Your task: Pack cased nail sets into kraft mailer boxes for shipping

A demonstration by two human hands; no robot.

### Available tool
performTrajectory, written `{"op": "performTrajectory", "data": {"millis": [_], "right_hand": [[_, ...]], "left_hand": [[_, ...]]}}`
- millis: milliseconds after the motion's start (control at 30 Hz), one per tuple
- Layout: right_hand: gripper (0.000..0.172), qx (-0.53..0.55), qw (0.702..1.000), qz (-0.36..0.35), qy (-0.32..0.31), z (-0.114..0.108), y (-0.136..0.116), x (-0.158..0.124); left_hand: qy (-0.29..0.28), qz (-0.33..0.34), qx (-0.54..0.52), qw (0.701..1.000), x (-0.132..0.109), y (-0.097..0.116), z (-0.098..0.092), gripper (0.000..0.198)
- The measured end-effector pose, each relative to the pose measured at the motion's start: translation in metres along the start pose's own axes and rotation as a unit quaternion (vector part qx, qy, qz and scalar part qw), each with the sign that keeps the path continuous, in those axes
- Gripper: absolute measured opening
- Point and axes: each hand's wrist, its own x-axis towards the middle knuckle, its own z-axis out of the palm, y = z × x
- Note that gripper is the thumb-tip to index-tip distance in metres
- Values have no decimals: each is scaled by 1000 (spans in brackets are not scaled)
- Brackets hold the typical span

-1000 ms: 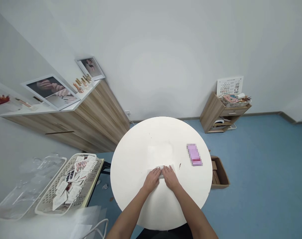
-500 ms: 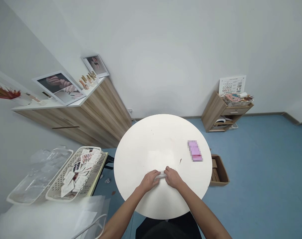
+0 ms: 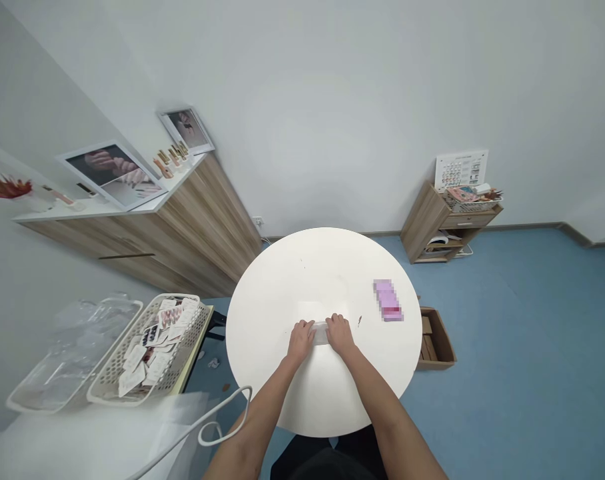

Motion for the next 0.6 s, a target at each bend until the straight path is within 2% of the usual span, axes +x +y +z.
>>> {"op": "performTrajectory", "data": {"millis": [267,367,433,500,600], "right_hand": [[20,-18,999,28,6,14,10,3],[20,-25,999,41,21,11,8,2],[21,-21,997,60,43,12,7,-3],[25,6,992,98,84,17,9,-11],[33,67,959,225,161,34,19,-33]], "left_hand": [[29,27,92,995,-6,2,18,47],[35,115,110,987,-12,3,20,54],[0,189,112,976,-17,3,22,56],[-39,212,110,970,-24,3,25,58],[-59,178,100,977,-34,5,32,63]]}}
